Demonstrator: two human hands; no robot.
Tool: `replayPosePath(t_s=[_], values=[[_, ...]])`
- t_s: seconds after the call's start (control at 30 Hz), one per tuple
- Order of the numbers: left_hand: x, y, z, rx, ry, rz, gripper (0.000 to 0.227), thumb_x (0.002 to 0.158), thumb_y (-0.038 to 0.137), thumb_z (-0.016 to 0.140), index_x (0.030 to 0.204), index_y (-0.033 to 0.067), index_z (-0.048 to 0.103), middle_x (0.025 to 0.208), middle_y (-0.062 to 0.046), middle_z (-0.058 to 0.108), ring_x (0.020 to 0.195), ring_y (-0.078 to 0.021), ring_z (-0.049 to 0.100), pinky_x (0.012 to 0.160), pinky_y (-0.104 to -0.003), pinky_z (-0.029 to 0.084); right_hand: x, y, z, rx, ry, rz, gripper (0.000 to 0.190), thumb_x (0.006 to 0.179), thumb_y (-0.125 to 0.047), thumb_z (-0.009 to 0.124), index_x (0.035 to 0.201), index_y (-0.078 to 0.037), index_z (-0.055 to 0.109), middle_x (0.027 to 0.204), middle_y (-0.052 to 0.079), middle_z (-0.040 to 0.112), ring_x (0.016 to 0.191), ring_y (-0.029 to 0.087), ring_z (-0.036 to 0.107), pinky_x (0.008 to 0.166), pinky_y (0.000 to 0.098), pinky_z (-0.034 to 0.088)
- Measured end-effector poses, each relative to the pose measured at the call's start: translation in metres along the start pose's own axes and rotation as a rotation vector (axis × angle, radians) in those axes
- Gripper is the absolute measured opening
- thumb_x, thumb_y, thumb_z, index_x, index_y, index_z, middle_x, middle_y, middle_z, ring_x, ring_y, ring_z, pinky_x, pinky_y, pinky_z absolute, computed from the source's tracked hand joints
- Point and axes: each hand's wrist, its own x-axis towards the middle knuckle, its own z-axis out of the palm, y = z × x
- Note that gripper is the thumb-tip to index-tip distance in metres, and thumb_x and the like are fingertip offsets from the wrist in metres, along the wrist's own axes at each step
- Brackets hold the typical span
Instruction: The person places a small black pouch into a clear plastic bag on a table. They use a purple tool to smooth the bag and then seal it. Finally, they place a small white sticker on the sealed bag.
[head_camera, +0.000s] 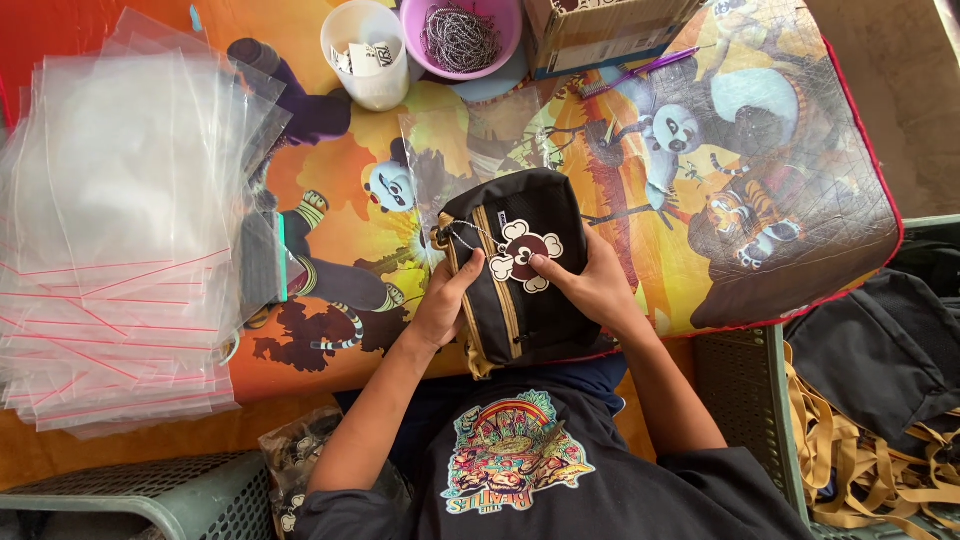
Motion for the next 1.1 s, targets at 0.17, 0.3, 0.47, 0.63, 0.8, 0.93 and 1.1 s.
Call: replayPosePath(t_s=[0.17,0.3,0.47,0.63,0.8,0.93,1.1], values=[[0.03,-0.039,-0.046,0.172,0.02,0.001,0.016,0.089,0.019,0.08,0.092,0.0059,0.071,0.076,-0.009,0.073,0.067,-0.0179,0.073,0.061,-0.035,0.063,0.001,-0.043,-0.005,-0.331,-0.071,0.22,0.08,0.059,-0.048,0.096,0.103,-0.003,0.048,0.089,0.03,0.064,0.088,0.045,0.066,0.074,0.051,0.047],[0.044,-0.061,-0.073,0.222,0.04,0.022,0.013,0.087,0.012,0.08,0.094,0.0044,0.072,0.079,-0.009,0.074,0.071,-0.0178,0.074,0.064,-0.037,0.064,0.013,0.013,-0.01,-0.094,-0.075,0.148,0.033,0.1,-0.042,0.062,0.099,-0.01,0.054,0.079,0.008,0.056,0.081,0.019,0.059,0.067,0.0332,0.046],[0.025,-0.032,-0.041,0.236,-0.027,0.021,0.014,0.089,0.011,0.078,0.1,0.0057,0.072,0.086,-0.01,0.075,0.08,-0.0192,0.074,0.071,-0.039,0.064,0.017,0.02,-0.015,-0.111,-0.088,0.051,0.029,0.098,-0.035,0.067,0.089,-0.008,0.06,0.07,0.006,0.056,0.068,0.018,0.057,0.058,0.0311,0.046],[0.026,-0.043,-0.05,0.194,-0.034,-0.004,0.023,0.091,0.019,0.076,0.11,0.0073,0.071,0.097,-0.009,0.076,0.087,-0.0181,0.074,0.076,-0.04,0.064,0.013,-0.008,-0.015,-0.12,-0.113,0.055,0.038,0.08,-0.032,0.086,0.088,-0.005,0.06,0.068,0.008,0.055,0.064,0.021,0.058,0.053,0.0307,0.045],[0.03,-0.05,-0.053,0.262,0.033,0.003,0.033,0.082,0.008,0.084,0.112,0.0017,0.071,0.098,-0.01,0.076,0.085,-0.0169,0.072,0.077,-0.04,0.063,0.011,0.001,-0.016,-0.063,-0.076,0.124,0.036,0.078,-0.027,0.086,0.091,-0.006,0.06,0.069,0.005,0.055,0.064,0.017,0.058,0.05,0.0271,0.043],[0.029,-0.047,-0.046,0.236,0.109,0.028,0.033,0.078,0.004,0.084,0.108,0.0,0.071,0.092,-0.011,0.075,0.079,-0.0175,0.073,0.072,-0.039,0.064,0.007,0.015,-0.028,0.288,-0.192,0.171,0.034,0.075,-0.009,0.083,0.105,-0.006,0.067,0.08,0.002,0.063,0.068,0.012,0.064,0.055,0.0229,0.054],[0.038,-0.071,-0.045,0.421,0.176,0.189,0.02,0.081,0.004,0.082,0.099,-0.0001,0.074,0.087,-0.005,0.073,0.078,-0.0115,0.064,0.067,-0.035,0.061,-0.007,0.006,-0.029,-0.185,-0.149,-0.09,0.047,0.084,-0.024,0.079,0.125,-0.005,0.066,0.097,0.019,0.07,0.092,0.029,0.066,0.079,0.0433,0.051]])
